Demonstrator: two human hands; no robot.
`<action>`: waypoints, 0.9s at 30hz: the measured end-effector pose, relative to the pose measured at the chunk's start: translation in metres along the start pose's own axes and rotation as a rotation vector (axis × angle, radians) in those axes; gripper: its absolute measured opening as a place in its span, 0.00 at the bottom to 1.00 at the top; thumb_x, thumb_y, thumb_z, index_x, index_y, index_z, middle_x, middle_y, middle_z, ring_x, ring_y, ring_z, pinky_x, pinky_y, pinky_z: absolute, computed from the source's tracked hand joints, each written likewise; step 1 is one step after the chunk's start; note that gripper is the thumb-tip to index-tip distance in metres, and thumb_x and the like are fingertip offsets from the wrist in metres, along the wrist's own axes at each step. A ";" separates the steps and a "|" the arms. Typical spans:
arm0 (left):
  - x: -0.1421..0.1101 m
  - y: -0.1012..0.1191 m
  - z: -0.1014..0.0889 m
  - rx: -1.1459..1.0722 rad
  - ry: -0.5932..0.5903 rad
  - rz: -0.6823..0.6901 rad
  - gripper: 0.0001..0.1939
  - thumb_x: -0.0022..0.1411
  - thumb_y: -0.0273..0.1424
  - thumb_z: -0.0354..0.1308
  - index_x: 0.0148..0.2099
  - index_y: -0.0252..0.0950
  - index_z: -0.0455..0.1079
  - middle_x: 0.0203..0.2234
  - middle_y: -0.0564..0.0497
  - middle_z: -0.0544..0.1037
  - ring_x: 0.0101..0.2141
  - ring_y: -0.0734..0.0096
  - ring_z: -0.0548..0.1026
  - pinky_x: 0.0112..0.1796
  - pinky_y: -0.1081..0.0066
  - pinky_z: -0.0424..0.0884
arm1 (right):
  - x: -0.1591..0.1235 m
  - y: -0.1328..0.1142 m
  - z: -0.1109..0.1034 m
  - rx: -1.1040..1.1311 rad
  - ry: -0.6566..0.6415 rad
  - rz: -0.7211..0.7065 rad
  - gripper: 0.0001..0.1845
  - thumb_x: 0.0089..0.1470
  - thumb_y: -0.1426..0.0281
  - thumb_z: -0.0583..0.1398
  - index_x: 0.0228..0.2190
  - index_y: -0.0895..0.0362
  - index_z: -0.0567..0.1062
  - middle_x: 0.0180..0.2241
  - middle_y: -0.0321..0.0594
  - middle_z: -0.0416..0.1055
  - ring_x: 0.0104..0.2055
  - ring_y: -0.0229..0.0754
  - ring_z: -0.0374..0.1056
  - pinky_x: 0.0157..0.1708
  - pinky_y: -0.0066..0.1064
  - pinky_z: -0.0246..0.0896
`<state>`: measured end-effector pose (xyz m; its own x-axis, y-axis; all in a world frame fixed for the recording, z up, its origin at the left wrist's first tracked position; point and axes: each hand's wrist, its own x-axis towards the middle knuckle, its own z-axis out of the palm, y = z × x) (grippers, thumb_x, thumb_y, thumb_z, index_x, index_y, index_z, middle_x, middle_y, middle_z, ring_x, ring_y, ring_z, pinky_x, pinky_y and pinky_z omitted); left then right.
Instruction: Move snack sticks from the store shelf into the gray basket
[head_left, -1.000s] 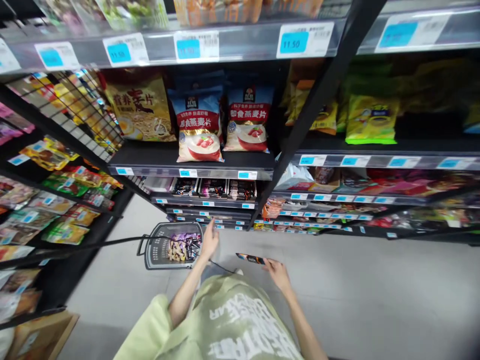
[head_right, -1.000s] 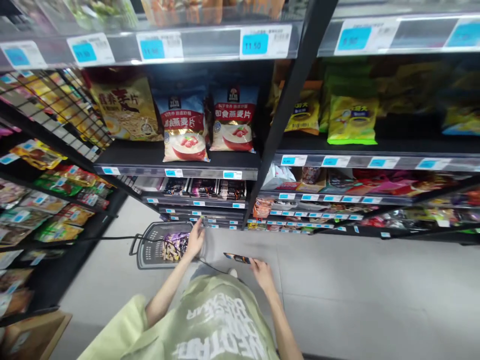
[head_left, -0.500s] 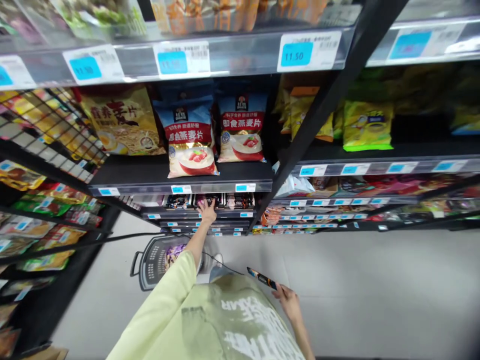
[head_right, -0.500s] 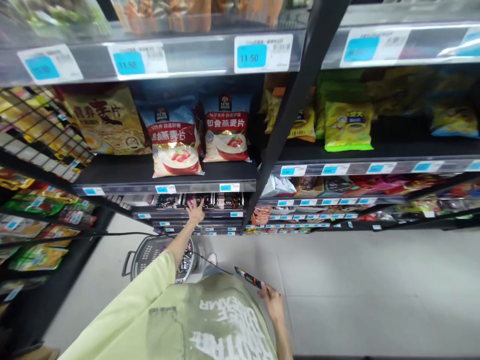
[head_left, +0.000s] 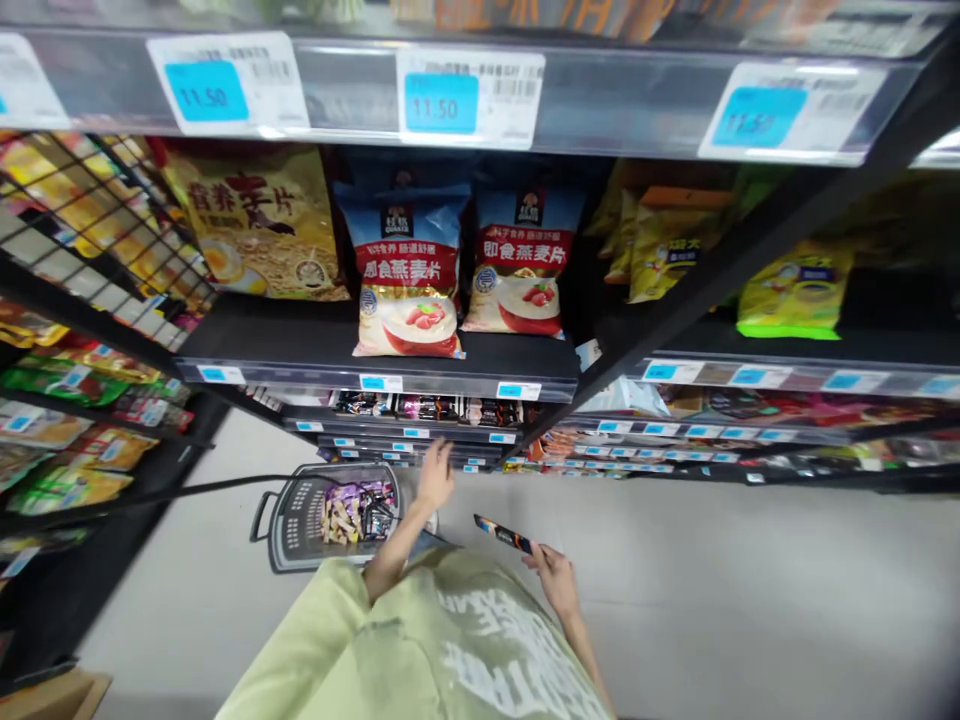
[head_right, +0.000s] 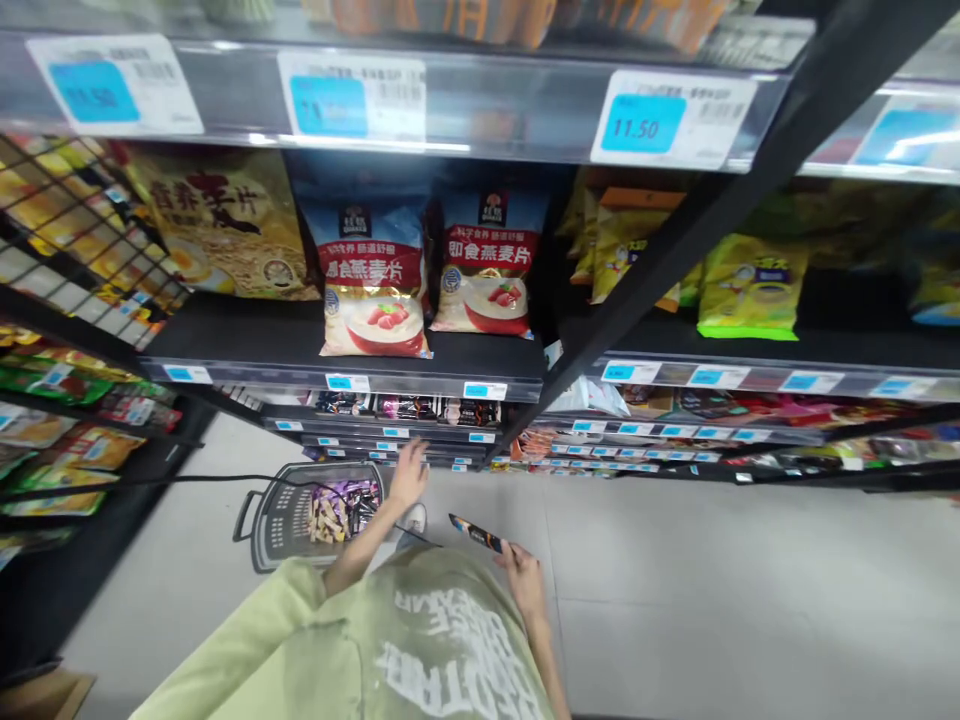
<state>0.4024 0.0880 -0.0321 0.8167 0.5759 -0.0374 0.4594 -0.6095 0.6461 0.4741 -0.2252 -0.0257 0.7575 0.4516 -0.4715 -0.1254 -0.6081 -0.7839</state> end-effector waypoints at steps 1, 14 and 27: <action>-0.024 0.001 0.008 -0.068 -0.091 0.051 0.28 0.62 0.24 0.51 0.65 0.36 0.62 0.64 0.38 0.64 0.65 0.56 0.61 0.65 0.53 0.56 | 0.004 -0.004 0.000 -0.009 -0.017 -0.024 0.36 0.50 0.34 0.53 0.30 0.53 0.79 0.30 0.52 0.81 0.37 0.63 0.77 0.42 0.48 0.70; -0.134 0.029 0.004 -0.700 -0.049 -0.185 0.27 0.54 0.37 0.66 0.56 0.35 0.71 0.41 0.46 0.80 0.30 0.70 0.76 0.34 0.70 0.74 | 0.007 -0.060 0.012 0.460 -0.141 -0.086 0.29 0.40 0.41 0.68 0.25 0.55 0.74 0.20 0.36 0.73 0.24 0.42 0.69 0.29 0.32 0.65; -0.165 0.051 0.002 -1.033 0.014 -0.388 0.22 0.53 0.47 0.65 0.42 0.36 0.69 0.35 0.46 0.81 0.33 0.63 0.80 0.39 0.61 0.77 | -0.024 -0.041 0.015 0.530 -0.059 -0.071 0.27 0.41 0.46 0.69 0.30 0.55 0.72 0.22 0.32 0.68 0.26 0.39 0.67 0.27 0.29 0.64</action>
<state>0.2915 -0.0395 0.0053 0.6728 0.6398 -0.3714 0.1654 0.3593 0.9185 0.4518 -0.2011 0.0116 0.7405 0.5247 -0.4200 -0.3933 -0.1684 -0.9039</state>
